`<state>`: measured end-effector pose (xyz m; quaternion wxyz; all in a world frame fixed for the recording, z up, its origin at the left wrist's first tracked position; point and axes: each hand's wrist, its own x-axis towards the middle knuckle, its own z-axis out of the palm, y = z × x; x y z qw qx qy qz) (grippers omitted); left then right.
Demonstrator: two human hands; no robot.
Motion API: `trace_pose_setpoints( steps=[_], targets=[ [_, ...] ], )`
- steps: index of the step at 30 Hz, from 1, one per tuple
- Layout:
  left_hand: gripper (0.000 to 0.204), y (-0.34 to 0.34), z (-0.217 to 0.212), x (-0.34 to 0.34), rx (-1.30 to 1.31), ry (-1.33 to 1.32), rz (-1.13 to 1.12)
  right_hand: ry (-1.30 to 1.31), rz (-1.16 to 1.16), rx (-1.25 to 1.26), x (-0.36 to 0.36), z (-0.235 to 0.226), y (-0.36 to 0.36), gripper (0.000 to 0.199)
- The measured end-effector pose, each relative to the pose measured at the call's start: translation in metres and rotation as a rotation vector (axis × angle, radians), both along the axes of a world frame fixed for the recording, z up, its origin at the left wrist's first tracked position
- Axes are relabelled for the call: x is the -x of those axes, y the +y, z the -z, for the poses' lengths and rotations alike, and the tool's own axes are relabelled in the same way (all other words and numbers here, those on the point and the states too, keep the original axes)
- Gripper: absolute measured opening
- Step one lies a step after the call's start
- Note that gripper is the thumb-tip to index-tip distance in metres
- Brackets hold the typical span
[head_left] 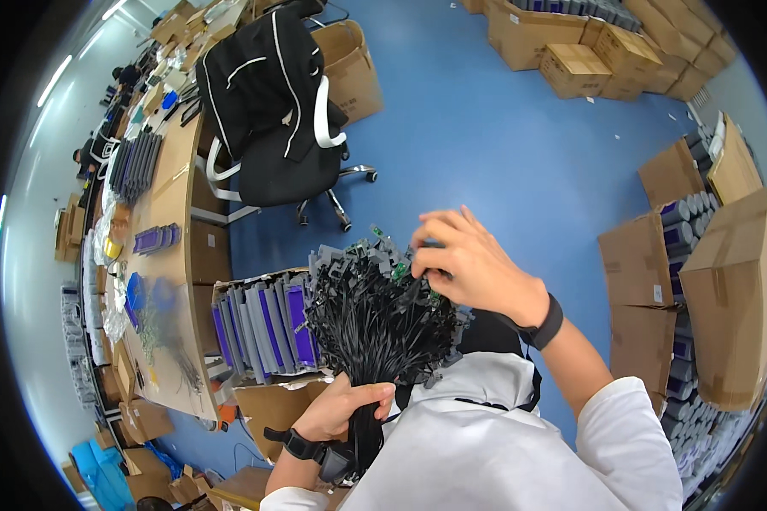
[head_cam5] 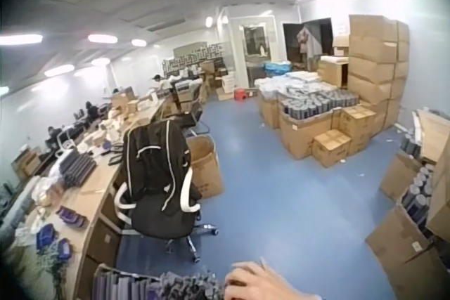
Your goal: The person organizes a bundle of black cables and small green circuit boards on a workbench. They then arrange several purple plastic trays in rows and proceed to place the circuit boards into the slots of the trays one by one.
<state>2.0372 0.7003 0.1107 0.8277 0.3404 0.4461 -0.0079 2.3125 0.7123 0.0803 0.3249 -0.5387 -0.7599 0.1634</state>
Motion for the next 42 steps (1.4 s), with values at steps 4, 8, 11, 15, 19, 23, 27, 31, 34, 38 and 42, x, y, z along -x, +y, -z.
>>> trace_pose_setpoints(
  steps=[4, 8, 11, 15, 19, 23, 27, 31, 34, 38, 42],
  targets=[
    [0.018, 0.03, -0.008, 0.009, -0.011, -0.002, -0.068, -0.154, -0.114, 0.327, 0.005, 0.002, 0.049, 0.01],
    [0.021, 0.053, -0.001, 0.015, -0.003, 0.023, -0.155, -0.075, -0.259, 0.474, 0.002, -0.003, 0.094, 0.016],
    [0.021, 0.076, -0.002, 0.01, 0.028, 0.048, -0.22, 0.048, -0.325, 0.439, 0.007, 0.003, 0.138, 0.02],
    [0.02, 0.11, -0.005, -0.007, -0.007, 0.094, -0.26, -0.135, -0.429, 0.378, 0.027, 0.013, 0.195, 0.025],
    [0.02, 0.152, -0.01, -0.035, -0.092, 0.107, -0.269, -0.223, -0.515, 0.267, 0.018, 0.03, 0.254, 0.02],
    [0.02, 0.183, -0.009, -0.056, -0.05, 0.076, -0.41, -0.059, -0.557, 0.085, 0.006, 0.026, 0.311, 0.014],
    [0.023, 0.205, -0.01, -0.074, -0.017, 0.053, -0.489, -0.007, -0.569, -0.252, 0.011, 0.003, 0.36, 0.008],
    [0.026, 0.225, -0.012, -0.083, -0.04, 0.074, -0.514, -0.043, -0.599, -0.285, 0.03, 0.008, 0.4, 0.014],
    [0.023, 0.233, -0.01, -0.082, -0.014, 0.067, -0.563, -0.046, -0.71, 0.074, 0.04, 0.035, 0.427, 0.025],
    [0.016, 0.24, -0.005, -0.066, 0.002, 0.106, -0.635, 0.288, -0.718, 0.255, 0.04, 0.036, 0.447, 0.033],
    [0.022, 0.242, 0.001, -0.045, 0.05, 0.056, -0.71, 0.401, -0.605, 0.189, 0.022, 0.041, 0.452, 0.024]
  ],
)
